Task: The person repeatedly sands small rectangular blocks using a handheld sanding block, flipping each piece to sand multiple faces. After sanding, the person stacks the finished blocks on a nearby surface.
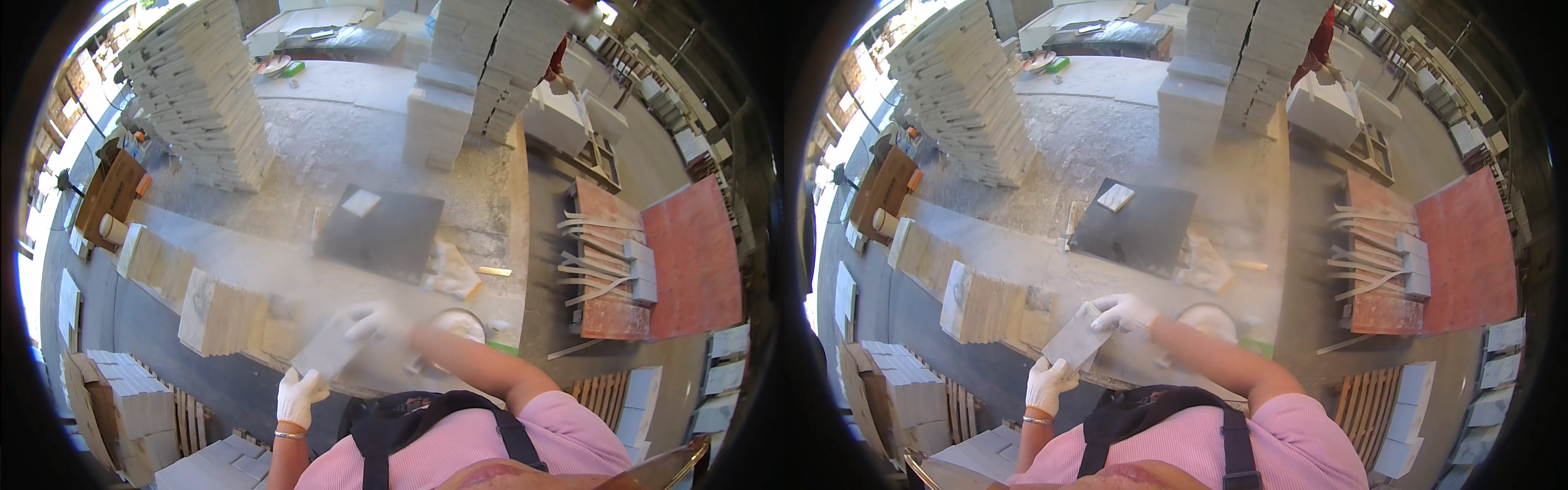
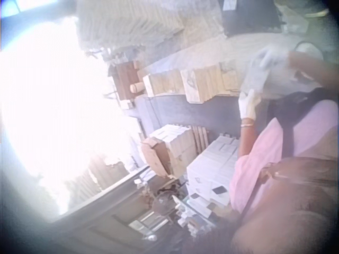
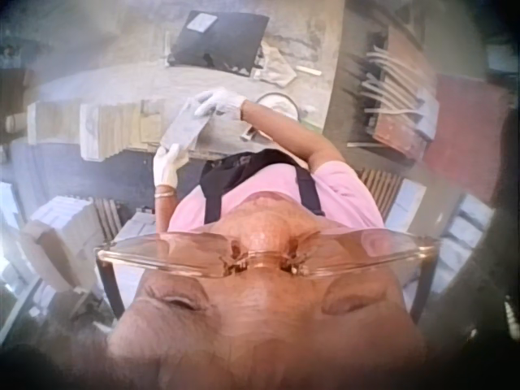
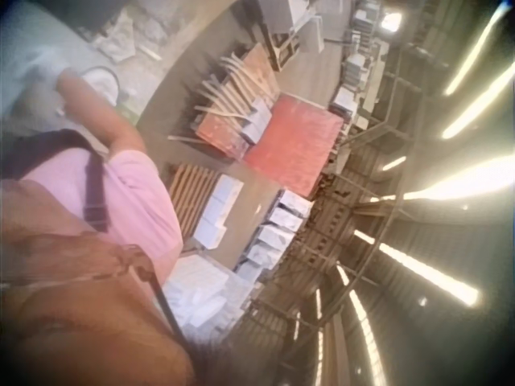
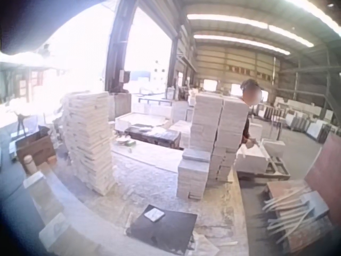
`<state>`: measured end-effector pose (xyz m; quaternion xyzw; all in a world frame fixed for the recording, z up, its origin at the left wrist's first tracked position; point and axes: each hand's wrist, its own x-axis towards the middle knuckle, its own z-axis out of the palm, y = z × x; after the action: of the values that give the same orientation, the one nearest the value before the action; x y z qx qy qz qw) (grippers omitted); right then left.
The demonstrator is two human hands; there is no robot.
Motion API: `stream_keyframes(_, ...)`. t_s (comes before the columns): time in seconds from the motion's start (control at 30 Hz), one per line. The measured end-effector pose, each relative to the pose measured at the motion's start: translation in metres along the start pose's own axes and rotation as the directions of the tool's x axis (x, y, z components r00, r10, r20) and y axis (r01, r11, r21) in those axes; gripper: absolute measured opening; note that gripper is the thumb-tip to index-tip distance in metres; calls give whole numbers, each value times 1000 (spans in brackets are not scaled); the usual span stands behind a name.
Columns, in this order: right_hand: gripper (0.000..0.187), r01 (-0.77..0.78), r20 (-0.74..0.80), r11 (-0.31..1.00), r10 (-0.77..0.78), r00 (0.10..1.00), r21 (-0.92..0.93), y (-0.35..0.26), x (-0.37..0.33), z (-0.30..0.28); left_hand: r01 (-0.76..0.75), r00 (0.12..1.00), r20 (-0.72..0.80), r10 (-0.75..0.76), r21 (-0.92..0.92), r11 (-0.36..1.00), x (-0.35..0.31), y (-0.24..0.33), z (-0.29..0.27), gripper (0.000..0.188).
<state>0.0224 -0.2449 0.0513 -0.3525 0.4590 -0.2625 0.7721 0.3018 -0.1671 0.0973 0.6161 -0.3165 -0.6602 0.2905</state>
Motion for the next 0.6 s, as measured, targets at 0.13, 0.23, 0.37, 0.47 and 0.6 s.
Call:
stream_keyframes(0.13, 54, 116, 30, 990, -119, 992, 82, -62, -25, -20, -33, 998, 63, 31, 25, 999, 29, 67, 22, 44)
stream_keyframes(0.23, 53, 295, -40, 935, -293, 955, 197, -113, -51, -39, -248, 956, 193, 220, 137, 959, 63, 133, 51, 48)
stream_keyframes(0.37, 45, 411, -337, 903, -351, 873, 124, -188, -84, -85, -480, 838, 393, 380, 199, 854, 128, 233, 111, 50)
stream_keyframes(0.47, 47, 609, -394, 793, -553, 734, 21, -236, -89, -126, -599, 716, 536, 447, 145, 787, 184, 305, 171, 45)
stream_keyframes(0.6, 44, 519, -639, 813, -550, 537, -264, -285, -79, -193, -622, 728, 542, 420, 263, 738, 246, 375, 259, 44)
